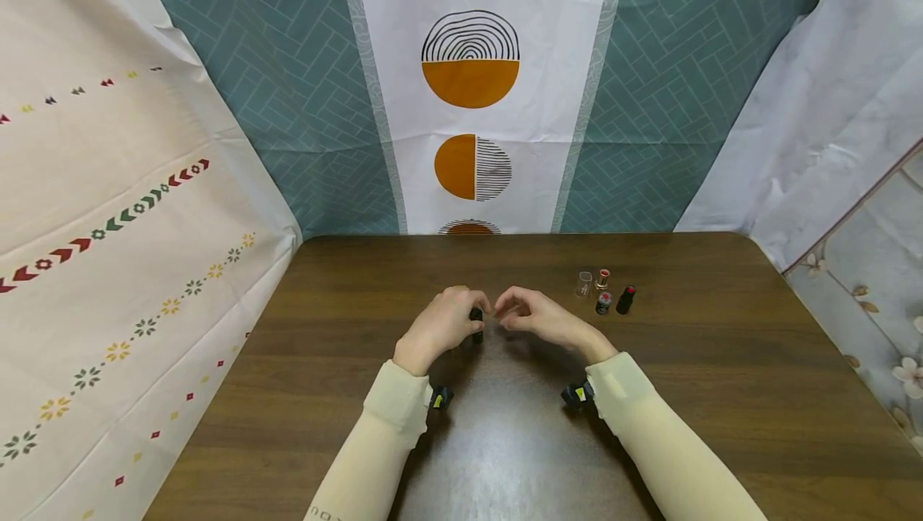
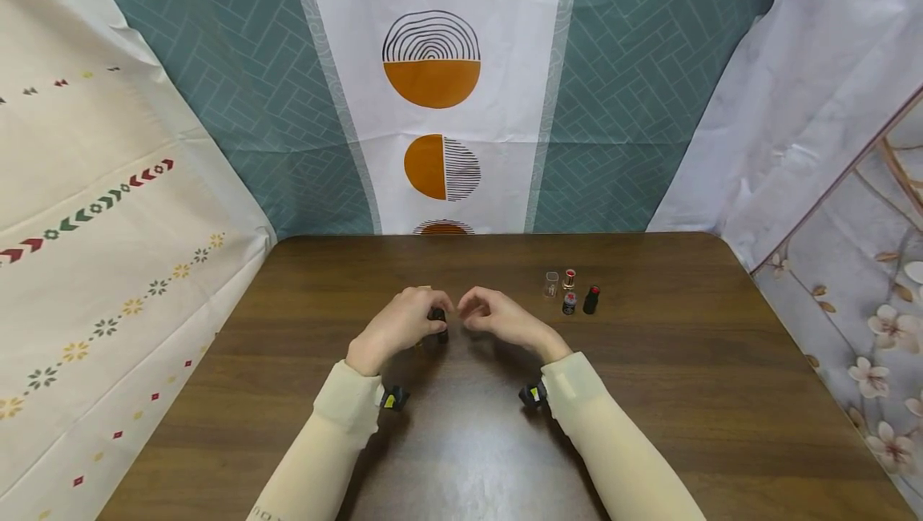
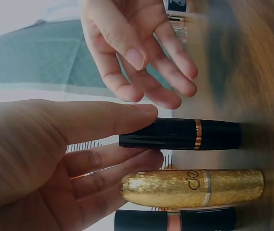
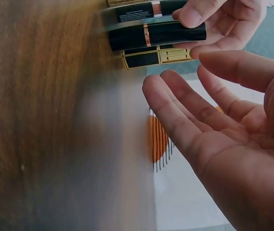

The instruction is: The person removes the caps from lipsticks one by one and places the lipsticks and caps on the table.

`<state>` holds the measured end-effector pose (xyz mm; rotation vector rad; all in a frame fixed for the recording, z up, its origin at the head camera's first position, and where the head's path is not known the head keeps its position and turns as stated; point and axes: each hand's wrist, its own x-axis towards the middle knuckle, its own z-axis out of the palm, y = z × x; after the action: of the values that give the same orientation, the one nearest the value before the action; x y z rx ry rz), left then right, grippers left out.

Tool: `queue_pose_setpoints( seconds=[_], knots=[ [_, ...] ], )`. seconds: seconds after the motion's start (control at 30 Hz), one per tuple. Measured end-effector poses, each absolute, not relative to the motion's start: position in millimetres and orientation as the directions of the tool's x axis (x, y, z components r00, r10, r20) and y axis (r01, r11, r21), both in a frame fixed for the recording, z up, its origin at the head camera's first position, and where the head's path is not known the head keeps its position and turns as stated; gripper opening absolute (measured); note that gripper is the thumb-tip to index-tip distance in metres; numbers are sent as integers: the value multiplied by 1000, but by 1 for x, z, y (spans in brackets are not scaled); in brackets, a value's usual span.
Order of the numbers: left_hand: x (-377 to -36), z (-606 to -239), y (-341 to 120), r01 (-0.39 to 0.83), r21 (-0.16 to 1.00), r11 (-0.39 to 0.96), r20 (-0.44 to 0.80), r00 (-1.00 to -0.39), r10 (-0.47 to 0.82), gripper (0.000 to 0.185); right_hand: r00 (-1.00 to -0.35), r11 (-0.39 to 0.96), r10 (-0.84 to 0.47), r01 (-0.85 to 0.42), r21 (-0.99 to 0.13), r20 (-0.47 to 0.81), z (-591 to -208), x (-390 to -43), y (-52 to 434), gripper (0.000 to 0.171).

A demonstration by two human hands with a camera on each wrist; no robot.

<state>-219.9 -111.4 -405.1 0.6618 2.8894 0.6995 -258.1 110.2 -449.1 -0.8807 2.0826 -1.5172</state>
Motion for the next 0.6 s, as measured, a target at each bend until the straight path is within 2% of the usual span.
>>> queue_pose_setpoints(
  seconds=[0.27, 0.6],
  knots=[
    [-222, -408, -113, 392, 451, 801, 29, -904, 426, 17, -718, 224, -695, -265, -938, 37, -455, -259, 103, 15],
    [-222, -400, -117, 408, 481, 776, 88, -903, 420, 16, -706, 183, -706, -257, -949, 55, -458, -259, 95, 22]
  ],
)
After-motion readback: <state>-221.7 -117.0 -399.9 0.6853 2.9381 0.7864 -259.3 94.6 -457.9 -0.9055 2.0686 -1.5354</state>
